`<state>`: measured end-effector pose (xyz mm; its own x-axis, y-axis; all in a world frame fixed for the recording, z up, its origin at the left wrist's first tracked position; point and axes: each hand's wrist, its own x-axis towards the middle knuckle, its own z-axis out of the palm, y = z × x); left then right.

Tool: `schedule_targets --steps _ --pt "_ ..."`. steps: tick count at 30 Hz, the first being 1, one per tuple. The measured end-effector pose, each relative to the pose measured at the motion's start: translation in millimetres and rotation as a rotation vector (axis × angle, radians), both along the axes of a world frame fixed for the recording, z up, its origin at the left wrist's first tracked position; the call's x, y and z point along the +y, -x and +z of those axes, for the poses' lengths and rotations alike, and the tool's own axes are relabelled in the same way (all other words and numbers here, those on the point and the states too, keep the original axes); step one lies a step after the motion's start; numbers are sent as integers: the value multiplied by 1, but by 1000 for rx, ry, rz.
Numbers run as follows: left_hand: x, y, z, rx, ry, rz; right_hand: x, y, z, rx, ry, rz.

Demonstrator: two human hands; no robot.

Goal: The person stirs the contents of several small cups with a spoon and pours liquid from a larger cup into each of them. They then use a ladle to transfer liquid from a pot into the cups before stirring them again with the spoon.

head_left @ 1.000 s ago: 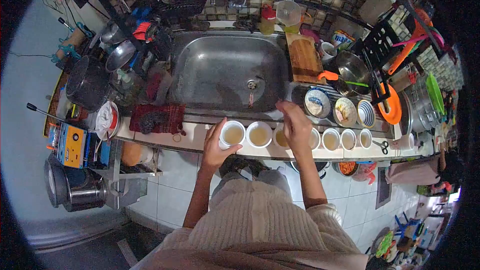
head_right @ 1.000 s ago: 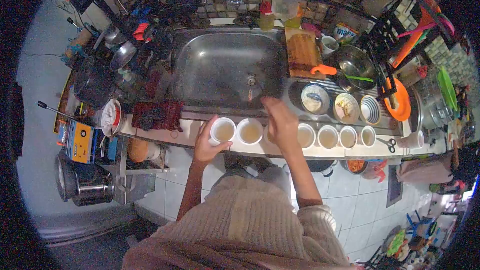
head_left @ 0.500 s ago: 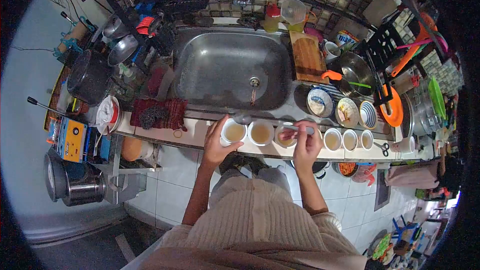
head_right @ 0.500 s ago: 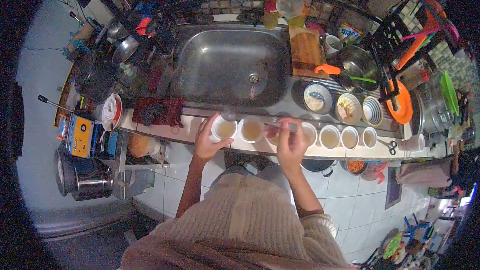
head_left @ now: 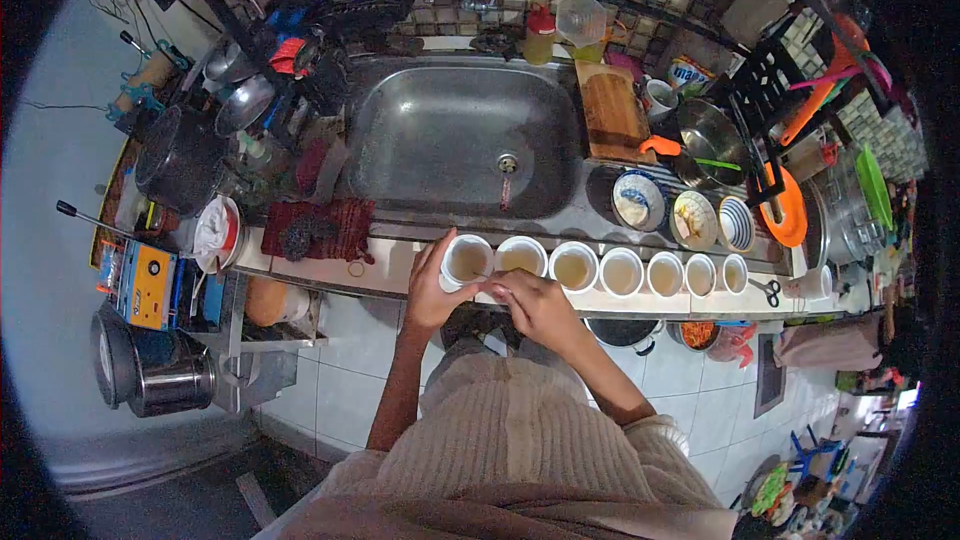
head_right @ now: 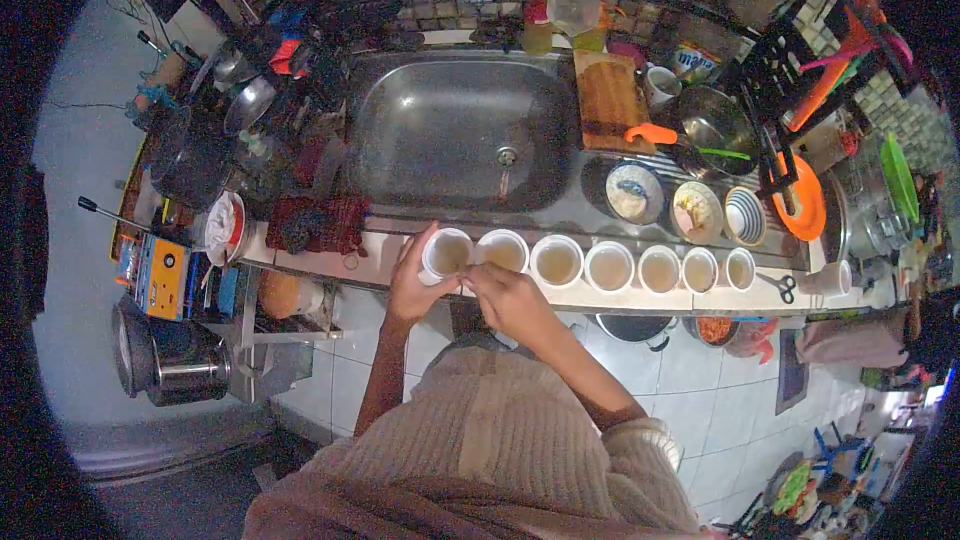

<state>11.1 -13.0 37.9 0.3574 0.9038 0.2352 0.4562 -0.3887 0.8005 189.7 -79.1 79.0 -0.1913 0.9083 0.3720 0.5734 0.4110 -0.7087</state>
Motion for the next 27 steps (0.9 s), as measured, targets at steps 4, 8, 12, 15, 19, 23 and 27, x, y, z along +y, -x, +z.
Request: schedule_targets --steps 4,8,12,15,19,23,27 --pt "0 -2 -3 31 -66 0 20 5 11 -29 -119 -66" --pt "5 1 -10 10 -110 -17 24 14 13 -181 -68 76" --pt "3 -2 -3 42 -83 -12 30 2 21 -236 -50 125" --pt "3 -2 -4 26 -39 -11 36 6 21 -208 20 43" --pt "6 1 -5 7 -68 -46 34 17 12 -294 -167 146" --pt "4 -1 3 63 -70 -63 37 3 16 -390 43 213" --pt "5 -1 -1 84 -56 -50 42 4 14 -186 -148 93"
